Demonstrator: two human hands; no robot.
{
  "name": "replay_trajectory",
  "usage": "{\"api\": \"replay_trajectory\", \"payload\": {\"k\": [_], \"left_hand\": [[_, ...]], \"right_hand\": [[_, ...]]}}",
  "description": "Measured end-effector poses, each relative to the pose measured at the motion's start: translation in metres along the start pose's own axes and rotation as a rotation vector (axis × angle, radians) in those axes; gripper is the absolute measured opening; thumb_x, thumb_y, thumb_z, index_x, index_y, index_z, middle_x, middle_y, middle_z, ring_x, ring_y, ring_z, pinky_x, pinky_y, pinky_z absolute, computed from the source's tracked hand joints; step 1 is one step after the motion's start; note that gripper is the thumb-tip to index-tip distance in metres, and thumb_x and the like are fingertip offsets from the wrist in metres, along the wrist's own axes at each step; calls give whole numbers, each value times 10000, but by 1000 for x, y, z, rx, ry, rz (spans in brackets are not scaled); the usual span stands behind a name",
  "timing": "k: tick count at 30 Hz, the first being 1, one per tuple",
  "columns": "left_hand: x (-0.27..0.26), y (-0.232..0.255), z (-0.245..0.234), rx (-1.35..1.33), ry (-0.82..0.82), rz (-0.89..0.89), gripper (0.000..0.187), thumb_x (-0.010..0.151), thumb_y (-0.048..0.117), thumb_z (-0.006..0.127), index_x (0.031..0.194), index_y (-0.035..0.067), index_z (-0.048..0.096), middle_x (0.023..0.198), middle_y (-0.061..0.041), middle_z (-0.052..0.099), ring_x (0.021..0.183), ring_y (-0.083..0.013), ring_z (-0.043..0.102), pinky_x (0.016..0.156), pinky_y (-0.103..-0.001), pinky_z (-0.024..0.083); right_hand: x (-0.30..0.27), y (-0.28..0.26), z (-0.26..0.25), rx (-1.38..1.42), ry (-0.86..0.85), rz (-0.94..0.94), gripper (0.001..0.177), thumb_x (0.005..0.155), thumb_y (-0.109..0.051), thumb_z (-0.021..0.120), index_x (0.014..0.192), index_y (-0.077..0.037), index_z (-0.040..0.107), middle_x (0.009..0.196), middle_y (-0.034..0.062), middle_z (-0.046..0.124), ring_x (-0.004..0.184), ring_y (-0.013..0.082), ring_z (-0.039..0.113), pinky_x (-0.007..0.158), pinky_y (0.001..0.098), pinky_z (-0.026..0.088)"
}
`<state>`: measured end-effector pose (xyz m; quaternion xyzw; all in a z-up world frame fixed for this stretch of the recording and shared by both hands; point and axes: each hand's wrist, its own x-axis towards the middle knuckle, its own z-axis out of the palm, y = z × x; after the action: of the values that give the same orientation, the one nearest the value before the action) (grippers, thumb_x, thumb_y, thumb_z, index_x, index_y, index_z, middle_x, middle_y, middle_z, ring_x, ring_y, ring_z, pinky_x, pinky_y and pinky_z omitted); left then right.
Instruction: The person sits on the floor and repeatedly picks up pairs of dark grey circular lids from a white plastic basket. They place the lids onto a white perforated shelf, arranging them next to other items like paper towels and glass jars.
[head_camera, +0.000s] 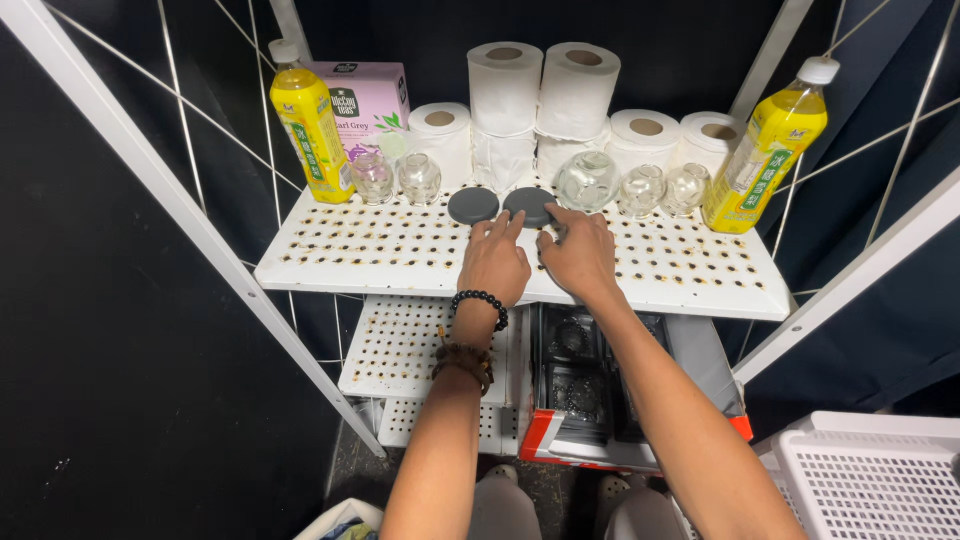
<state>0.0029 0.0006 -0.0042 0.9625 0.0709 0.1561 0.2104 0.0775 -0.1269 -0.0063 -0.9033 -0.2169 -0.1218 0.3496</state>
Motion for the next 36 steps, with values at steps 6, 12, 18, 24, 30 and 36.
{"api": "replay_trajectory", "payload": {"k": [6, 12, 18, 24, 30, 36], "left_hand": [[0, 0, 0, 5, -1, -7, 571, 1006, 119, 422, 1577, 111, 429, 1593, -162, 451, 1456, -320, 385, 1220, -429, 365], [0, 1, -1, 5, -3, -13, 582, 1000, 139, 412, 1580, 98, 422, 1598, -158, 449, 1455, -319, 388, 1221, -427, 358], [3, 0, 0, 7, -9, -6, 591, 1004, 254, 435, 1573, 94, 432, 1603, -159, 444, 1458, -320, 388, 1224, -435, 349], [0, 2, -4, 21, -25, -13, 618, 998, 274, 423, 1584, 77, 407, 1613, -171, 426, 1470, -324, 371, 1230, -436, 323], [-7, 8, -17, -38, -36, 14, 692, 970, 371, 481, 1576, 44, 404, 1614, -209, 409, 1475, -356, 360, 1237, -472, 300], [-11, 13, -19, -33, -27, 6, 725, 965, 397, 496, 1577, 25, 387, 1607, -213, 410, 1472, -348, 359, 1241, -465, 279]], "right_hand": [[-1, -4, -2, -15, -11, 2, 491, 921, -259, 651, 1405, -181, 670, 1281, 98, 706, 1187, 293, 553, 1047, 434, 403], [-2, -4, -3, -38, -26, 5, 504, 933, -282, 639, 1428, -187, 652, 1324, 89, 687, 1203, 293, 541, 1046, 427, 397], [-3, -7, -4, -41, -20, 7, 503, 939, -268, 636, 1433, -171, 648, 1322, 100, 686, 1191, 284, 547, 1035, 418, 399], [-1, -3, -2, -95, -43, -11, 522, 946, -303, 618, 1458, -200, 624, 1354, 96, 663, 1207, 305, 535, 1037, 441, 404], [4, 6, 2, -29, -30, 7, 517, 927, -296, 637, 1436, -207, 643, 1307, 92, 686, 1182, 296, 547, 1038, 433, 413], [3, 7, 2, 64, 30, 43, 314, 885, -284, 701, 1177, -174, 735, 1141, 71, 753, 1115, 317, 605, 1021, 454, 454]]}}
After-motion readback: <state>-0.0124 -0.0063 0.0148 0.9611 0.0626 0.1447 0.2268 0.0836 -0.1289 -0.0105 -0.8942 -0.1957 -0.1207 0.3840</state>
